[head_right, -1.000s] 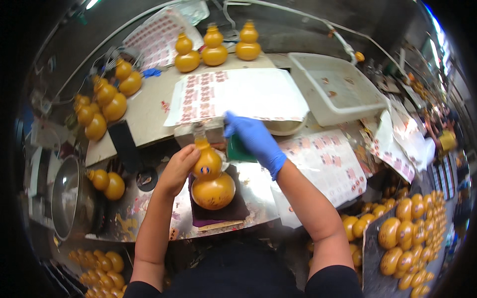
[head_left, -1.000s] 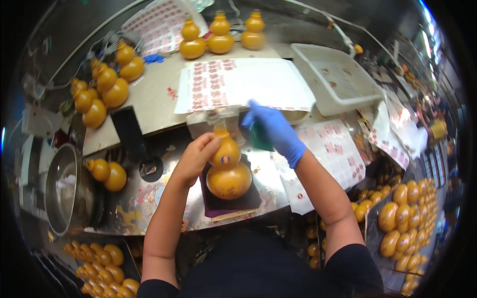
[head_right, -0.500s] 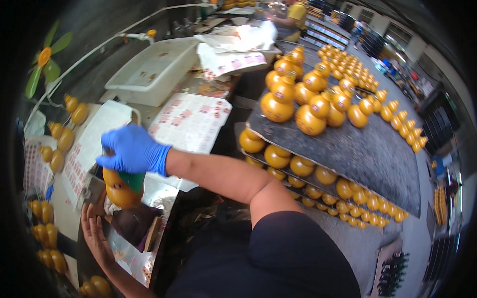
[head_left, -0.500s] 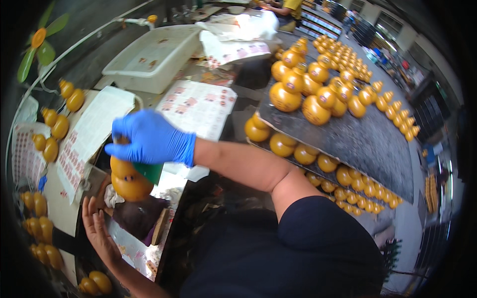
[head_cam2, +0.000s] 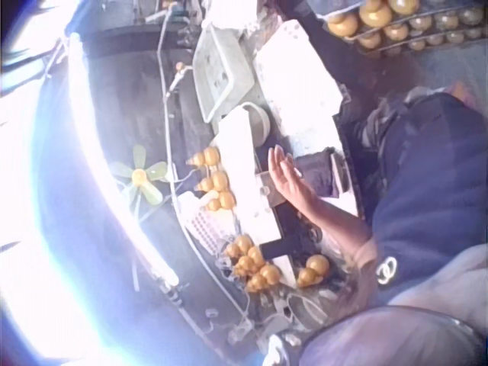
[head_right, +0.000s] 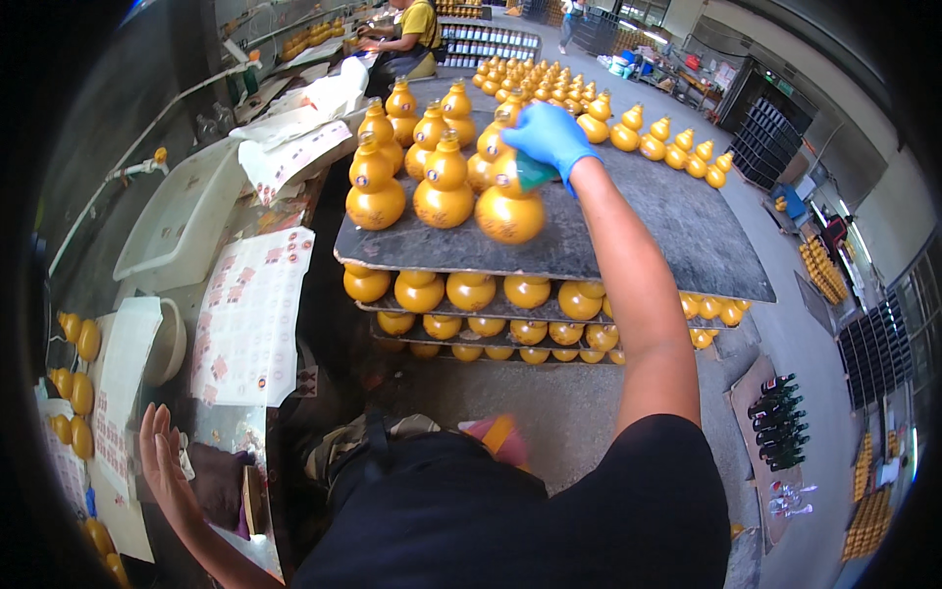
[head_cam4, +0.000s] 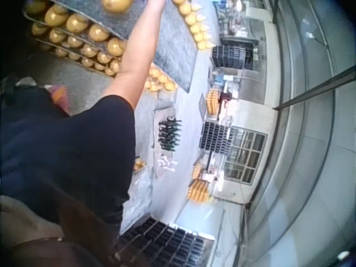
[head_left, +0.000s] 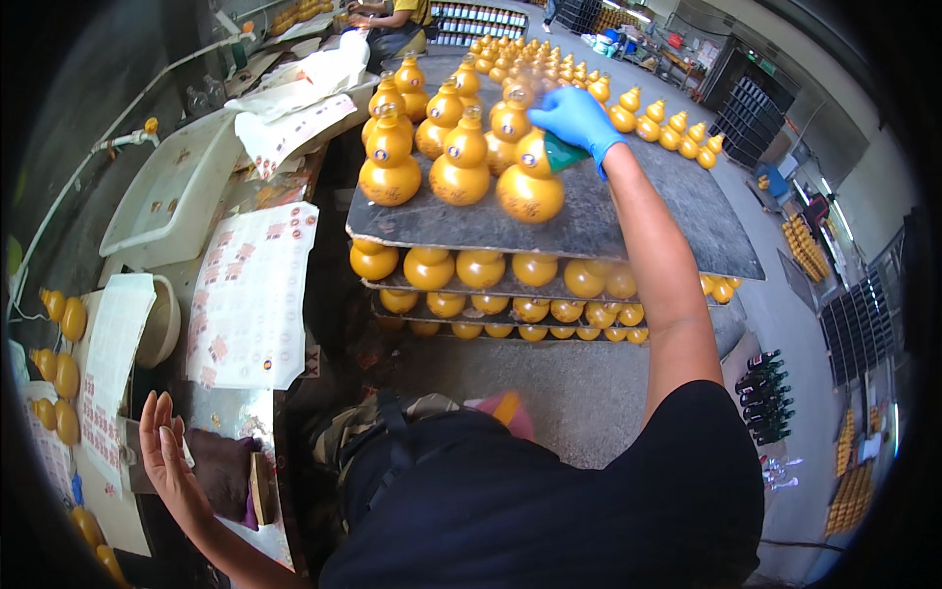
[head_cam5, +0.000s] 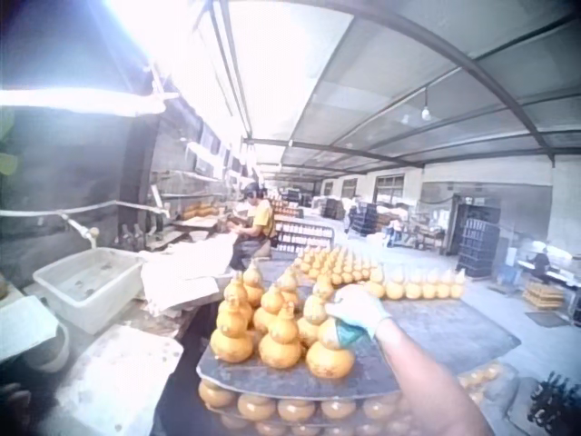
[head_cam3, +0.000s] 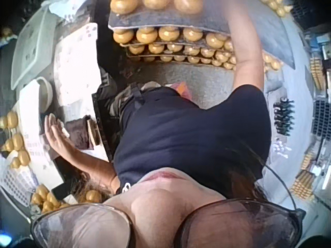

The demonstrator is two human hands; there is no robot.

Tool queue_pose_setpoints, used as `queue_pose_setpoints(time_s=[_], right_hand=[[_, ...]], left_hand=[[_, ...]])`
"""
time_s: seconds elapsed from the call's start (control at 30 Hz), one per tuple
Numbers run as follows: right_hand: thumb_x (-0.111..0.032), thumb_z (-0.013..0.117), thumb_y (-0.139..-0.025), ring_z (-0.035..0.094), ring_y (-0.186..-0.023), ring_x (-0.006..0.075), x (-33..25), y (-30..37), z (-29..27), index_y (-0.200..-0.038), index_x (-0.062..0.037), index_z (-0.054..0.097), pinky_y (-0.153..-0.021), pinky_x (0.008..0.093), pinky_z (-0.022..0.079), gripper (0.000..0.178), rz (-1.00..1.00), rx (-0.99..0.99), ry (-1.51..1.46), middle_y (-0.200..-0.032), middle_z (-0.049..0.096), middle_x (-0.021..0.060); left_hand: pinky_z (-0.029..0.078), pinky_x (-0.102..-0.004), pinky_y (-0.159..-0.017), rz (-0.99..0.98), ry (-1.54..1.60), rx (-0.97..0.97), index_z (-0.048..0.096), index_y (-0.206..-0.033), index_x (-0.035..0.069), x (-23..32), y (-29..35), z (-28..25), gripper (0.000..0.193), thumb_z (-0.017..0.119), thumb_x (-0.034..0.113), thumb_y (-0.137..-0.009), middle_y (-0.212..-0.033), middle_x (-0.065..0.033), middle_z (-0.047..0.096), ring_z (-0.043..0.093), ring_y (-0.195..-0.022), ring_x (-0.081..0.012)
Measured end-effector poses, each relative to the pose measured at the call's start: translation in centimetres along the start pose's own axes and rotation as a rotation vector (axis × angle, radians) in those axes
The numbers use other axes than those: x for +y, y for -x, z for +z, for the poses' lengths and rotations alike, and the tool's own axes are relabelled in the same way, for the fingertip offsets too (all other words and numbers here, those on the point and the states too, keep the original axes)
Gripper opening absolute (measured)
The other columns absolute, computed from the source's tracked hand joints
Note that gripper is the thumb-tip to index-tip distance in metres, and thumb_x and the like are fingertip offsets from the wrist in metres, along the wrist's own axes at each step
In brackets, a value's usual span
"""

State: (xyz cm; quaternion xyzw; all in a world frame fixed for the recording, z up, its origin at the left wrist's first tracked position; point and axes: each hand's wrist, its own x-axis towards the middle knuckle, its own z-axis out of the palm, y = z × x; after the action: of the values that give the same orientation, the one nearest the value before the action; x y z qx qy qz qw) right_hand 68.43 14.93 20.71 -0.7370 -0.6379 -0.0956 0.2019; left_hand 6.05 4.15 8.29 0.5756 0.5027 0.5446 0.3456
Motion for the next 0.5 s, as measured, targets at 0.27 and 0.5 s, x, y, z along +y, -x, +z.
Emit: queue_pose_setpoints(time_s=[0.27,0.5], right_hand=[[-0.040,0.064,-0.077,0.064,-0.097,0.0336,16.1,0.0,0.2,-0.099,-0.0080,0.069,-0.080,0.0455,0.051,0.039,0.645,0.234,0.266,-0.106,0.066,0.0198],[-0.047,0.053,-0.086,0.061,-0.099,0.0336,21.4,0.5,1.7,-0.107,-0.0063,0.067,-0.085,0.0458,0.046,0.048,0.551,0.130,0.159,-0.110,0.066,0.0172]], left_hand=[[0.031,-0.0346,-0.108,-0.090,-0.129,0.041,0.045,-0.137,0.004,0.2,1.2,0.5,0.045,0.046,0.029,-0.099,-0.134,-0.0138,0.052,0.046,-0.127,-0.0203],[0.039,-0.0352,-0.101,-0.143,-0.185,0.061,0.051,-0.130,0.000,1.7,3.5,-2.3,0.047,0.055,0.025,-0.091,-0.124,-0.0146,0.058,0.053,-0.118,-0.0235]])
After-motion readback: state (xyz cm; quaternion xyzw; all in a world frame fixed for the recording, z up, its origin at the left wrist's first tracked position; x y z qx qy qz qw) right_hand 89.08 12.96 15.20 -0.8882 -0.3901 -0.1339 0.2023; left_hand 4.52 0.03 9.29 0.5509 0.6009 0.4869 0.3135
